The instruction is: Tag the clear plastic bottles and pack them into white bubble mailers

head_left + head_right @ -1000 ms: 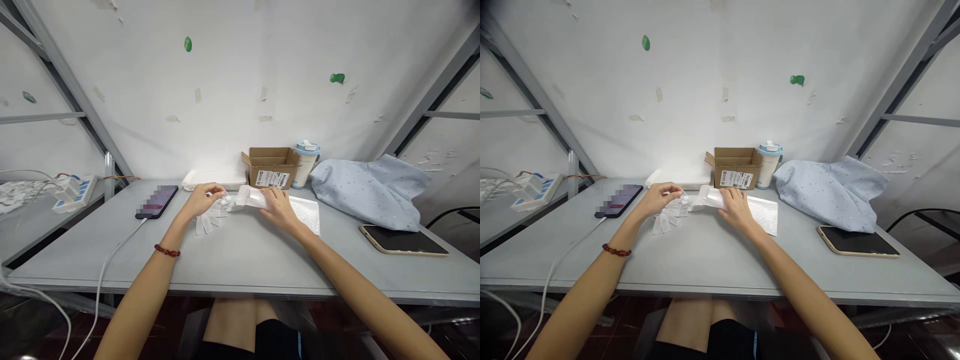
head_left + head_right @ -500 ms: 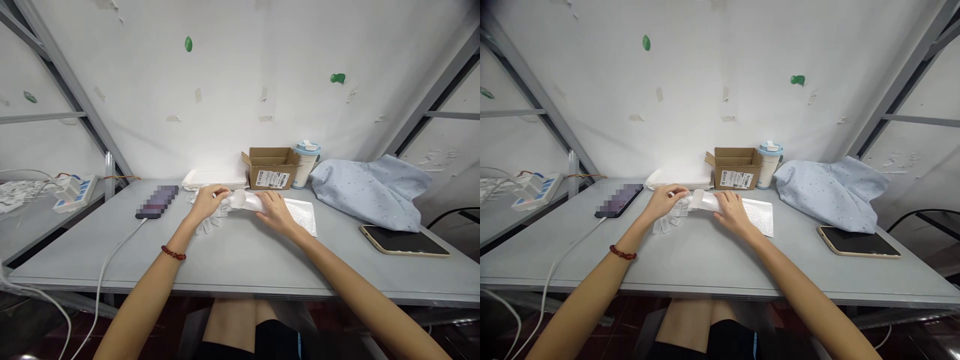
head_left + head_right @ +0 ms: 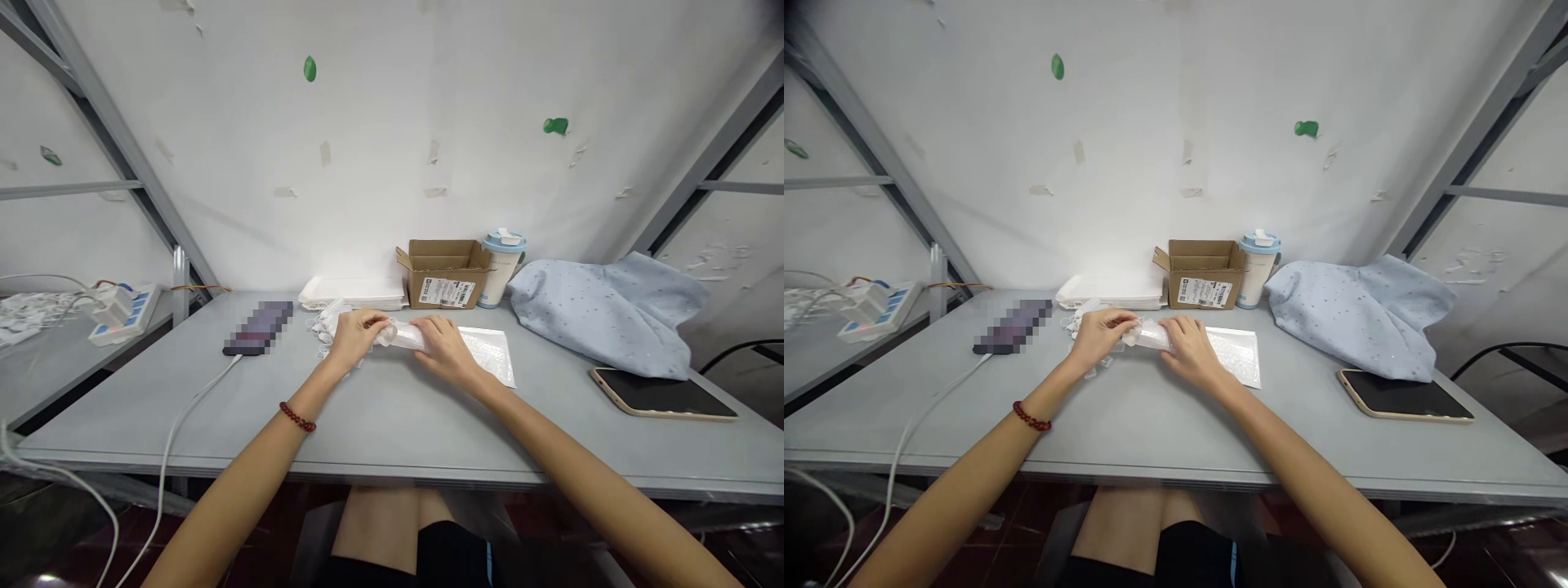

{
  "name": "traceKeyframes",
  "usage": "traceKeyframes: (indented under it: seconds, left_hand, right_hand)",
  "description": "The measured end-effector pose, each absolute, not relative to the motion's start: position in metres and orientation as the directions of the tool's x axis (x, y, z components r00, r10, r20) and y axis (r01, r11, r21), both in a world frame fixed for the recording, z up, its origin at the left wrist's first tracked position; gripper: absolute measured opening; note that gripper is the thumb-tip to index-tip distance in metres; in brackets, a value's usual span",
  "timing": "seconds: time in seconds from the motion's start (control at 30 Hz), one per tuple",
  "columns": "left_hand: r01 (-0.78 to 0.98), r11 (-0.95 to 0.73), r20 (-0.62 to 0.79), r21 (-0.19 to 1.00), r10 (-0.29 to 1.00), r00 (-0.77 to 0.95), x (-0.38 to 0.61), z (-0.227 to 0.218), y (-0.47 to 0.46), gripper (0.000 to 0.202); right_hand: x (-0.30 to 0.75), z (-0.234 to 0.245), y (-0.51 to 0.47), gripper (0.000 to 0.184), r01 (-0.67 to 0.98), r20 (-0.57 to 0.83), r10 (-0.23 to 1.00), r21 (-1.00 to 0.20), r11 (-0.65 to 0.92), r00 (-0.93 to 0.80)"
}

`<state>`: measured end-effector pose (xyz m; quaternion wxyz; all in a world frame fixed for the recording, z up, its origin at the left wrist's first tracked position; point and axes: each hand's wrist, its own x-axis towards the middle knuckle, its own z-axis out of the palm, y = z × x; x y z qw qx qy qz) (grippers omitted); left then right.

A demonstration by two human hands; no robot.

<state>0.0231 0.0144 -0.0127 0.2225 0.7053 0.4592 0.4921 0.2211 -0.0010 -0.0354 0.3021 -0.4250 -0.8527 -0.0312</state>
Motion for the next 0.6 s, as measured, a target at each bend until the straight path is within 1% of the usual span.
traceKeyframes:
  seconds: [0.07,0.17,0.23,0.3,0.4,0.5,0.57,0.6]
  left_hand:
    - [0.444,-0.47,0.494,0.762,0.867,0.07,0.024,-0.014,0.014,0.009]
    - [0.531,-0.457,0.506,0.713,0.861,0.062,0.025,-0.013,0.013,0.007]
    - [0.555,-0.414,0.45,0.721,0.89,0.078,0.026,-0.011,0.011,0.008]
    - [0.534,-0.361,0.354,0.764,0.927,0.12,0.027,-0.008,0.008,0.011]
    - [0.484,-0.352,0.261,0.801,0.933,0.247,0.03,-0.005,0.004,0.017]
    - [0.433,-0.397,0.254,0.809,0.901,0.352,0.029,0.0,0.003,0.02]
    - [0.426,-0.404,0.277,0.81,0.903,0.329,0.022,0.004,0.007,0.021]
    - [0.44,-0.397,0.298,0.806,0.913,0.278,0.015,0.005,0.01,0.02]
  right_hand:
    - [0.222,-0.036,0.0,0.038,0.747,0.557,0.704,-0.206,0.632,-0.441]
    - [0.224,-0.035,0.001,0.036,0.748,0.579,0.698,-0.213,0.628,-0.421]
    - [0.223,-0.035,0.0,0.036,0.746,0.583,0.696,-0.215,0.63,-0.419]
    - [0.222,-0.035,0.0,0.036,0.744,0.578,0.695,-0.212,0.634,-0.428]
    - [0.221,-0.035,-0.001,0.035,0.74,0.569,0.693,-0.204,0.641,-0.443]
    - [0.222,-0.035,-0.001,0.036,0.743,0.569,0.698,-0.21,0.635,-0.435]
    - [0.223,-0.034,-0.001,0.036,0.75,0.57,0.704,-0.215,0.625,-0.423]
    - [0.224,-0.034,0.0,0.037,0.755,0.57,0.708,-0.217,0.619,-0.417]
